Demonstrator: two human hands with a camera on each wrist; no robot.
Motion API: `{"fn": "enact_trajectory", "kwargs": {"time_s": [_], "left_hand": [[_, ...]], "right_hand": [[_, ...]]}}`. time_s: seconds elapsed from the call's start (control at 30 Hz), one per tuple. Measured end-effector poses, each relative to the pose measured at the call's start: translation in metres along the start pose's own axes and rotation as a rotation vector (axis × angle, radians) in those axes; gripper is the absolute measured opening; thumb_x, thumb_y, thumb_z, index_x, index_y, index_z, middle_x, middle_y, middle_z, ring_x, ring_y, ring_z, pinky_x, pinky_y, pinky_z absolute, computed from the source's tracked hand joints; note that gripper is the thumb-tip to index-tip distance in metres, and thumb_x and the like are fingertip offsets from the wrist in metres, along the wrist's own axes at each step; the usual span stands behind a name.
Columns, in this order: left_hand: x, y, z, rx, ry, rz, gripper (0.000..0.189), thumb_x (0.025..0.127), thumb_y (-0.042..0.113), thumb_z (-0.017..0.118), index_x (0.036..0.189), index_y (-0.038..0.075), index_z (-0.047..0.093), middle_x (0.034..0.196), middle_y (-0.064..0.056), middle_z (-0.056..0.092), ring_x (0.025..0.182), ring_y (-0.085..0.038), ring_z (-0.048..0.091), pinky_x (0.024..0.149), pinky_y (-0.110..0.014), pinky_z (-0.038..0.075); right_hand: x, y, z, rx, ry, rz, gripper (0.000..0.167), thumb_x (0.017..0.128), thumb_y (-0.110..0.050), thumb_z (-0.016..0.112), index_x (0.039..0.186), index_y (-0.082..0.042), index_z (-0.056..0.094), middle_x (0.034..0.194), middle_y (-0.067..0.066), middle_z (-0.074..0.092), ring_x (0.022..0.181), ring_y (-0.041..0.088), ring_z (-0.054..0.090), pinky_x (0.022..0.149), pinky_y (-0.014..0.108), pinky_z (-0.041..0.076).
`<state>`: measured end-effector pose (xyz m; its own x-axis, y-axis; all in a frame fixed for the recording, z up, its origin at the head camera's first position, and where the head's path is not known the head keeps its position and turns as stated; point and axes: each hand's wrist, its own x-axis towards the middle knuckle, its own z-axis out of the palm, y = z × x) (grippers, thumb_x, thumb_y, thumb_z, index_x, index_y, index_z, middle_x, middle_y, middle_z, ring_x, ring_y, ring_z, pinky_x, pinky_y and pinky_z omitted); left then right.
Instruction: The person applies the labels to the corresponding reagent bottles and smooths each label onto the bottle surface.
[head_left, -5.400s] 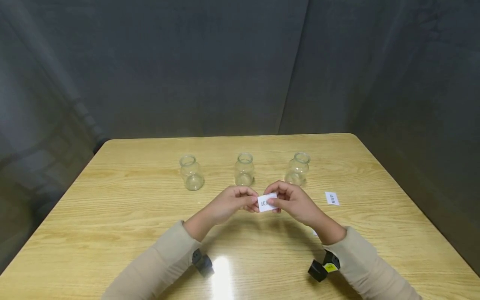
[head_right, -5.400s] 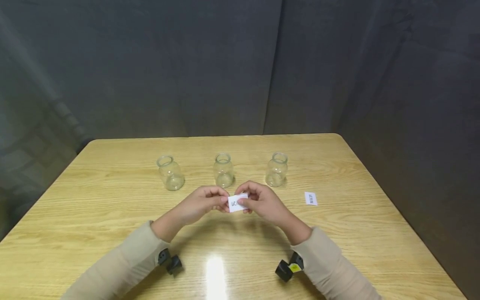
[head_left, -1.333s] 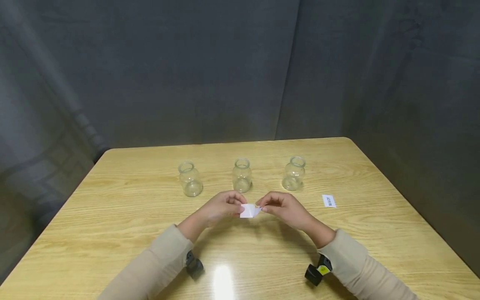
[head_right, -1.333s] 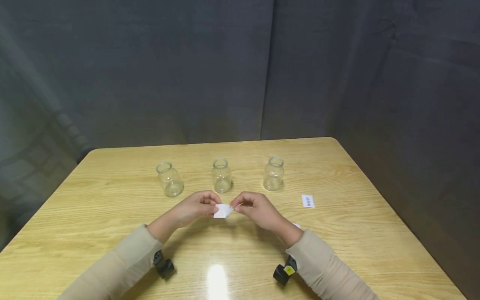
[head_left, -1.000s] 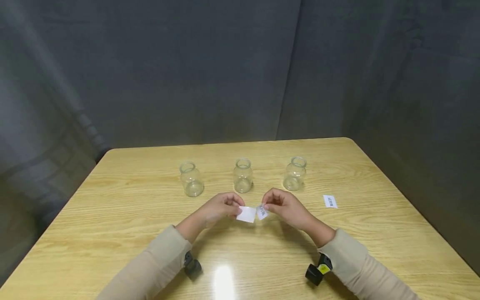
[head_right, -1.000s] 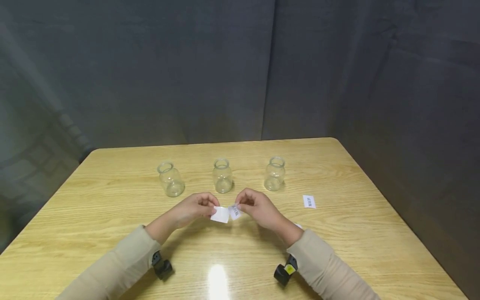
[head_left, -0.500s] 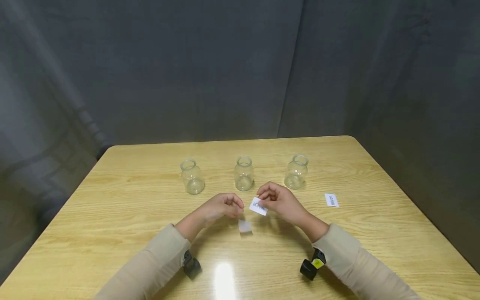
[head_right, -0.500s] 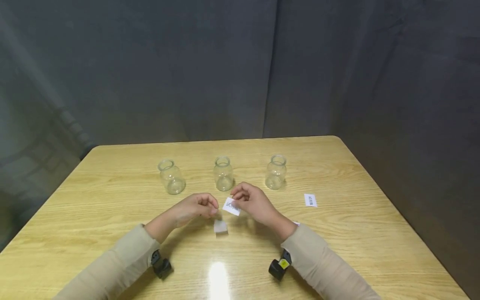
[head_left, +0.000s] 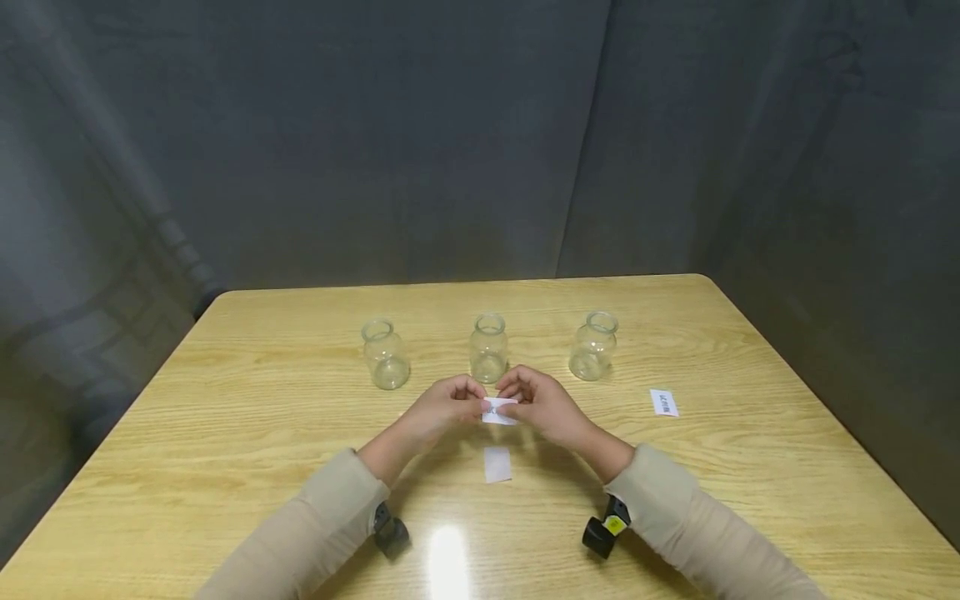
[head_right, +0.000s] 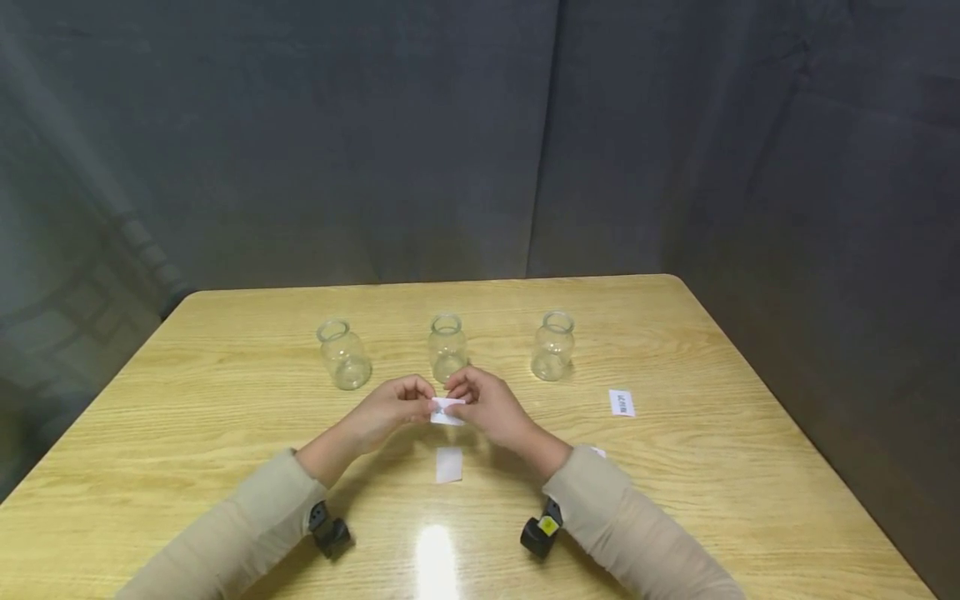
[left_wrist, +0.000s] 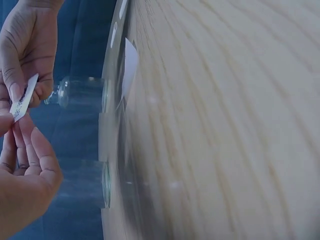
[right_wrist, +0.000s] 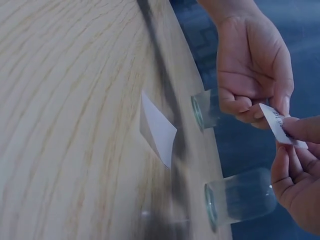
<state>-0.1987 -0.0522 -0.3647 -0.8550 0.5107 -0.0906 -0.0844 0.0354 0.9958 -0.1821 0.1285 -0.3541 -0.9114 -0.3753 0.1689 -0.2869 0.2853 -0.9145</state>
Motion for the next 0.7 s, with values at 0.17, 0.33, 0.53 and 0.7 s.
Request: {"fn": "enact_trajectory", "kwargs": {"time_s": [0.17,0.33,0.53,0.7], "left_hand": [[-0.002,0.000,-0.004,0.016,0.062,0.003,0.012,0.080,0.004,0.057,0.088,-0.002,0.050,0.078,-0.004,0.050,0.073,-0.013,0.050,0.073,-0.030,0.045],[-0.003,-0.001,-0.009,0.005,0.108,0.005,0.010,0.080,0.002,0.056,0.087,-0.002,0.050,0.077,-0.004,0.051,0.072,-0.013,0.050,0.074,-0.033,0.045],[-0.006,-0.001,-0.016,-0.010,0.215,-0.002,0.009,0.079,-0.001,0.057,0.085,-0.004,0.051,0.076,-0.003,0.054,0.070,-0.013,0.052,0.077,-0.039,0.045],[-0.007,-0.001,-0.023,0.016,0.288,-0.028,0.012,0.079,0.000,0.057,0.088,-0.007,0.053,0.077,-0.005,0.056,0.070,-0.012,0.054,0.073,-0.030,0.047]], "right_hand": [[0.004,0.003,0.004,-0.015,0.027,0.015,0.016,0.077,0.000,0.060,0.092,0.002,0.054,0.082,0.008,0.055,0.072,0.016,0.052,0.060,0.023,0.045],[0.007,0.004,0.007,0.026,0.043,0.047,0.011,0.078,-0.001,0.060,0.086,0.003,0.054,0.072,0.006,0.052,0.063,0.013,0.050,0.057,0.024,0.045],[0.015,0.004,0.017,0.104,0.081,0.039,0.014,0.077,0.000,0.061,0.086,0.007,0.052,0.072,0.008,0.056,0.063,0.015,0.054,0.064,0.039,0.048],[0.021,0.003,0.024,0.156,0.107,0.053,0.014,0.077,0.001,0.061,0.085,0.007,0.051,0.070,0.010,0.058,0.062,0.016,0.056,0.063,0.040,0.048]]}}
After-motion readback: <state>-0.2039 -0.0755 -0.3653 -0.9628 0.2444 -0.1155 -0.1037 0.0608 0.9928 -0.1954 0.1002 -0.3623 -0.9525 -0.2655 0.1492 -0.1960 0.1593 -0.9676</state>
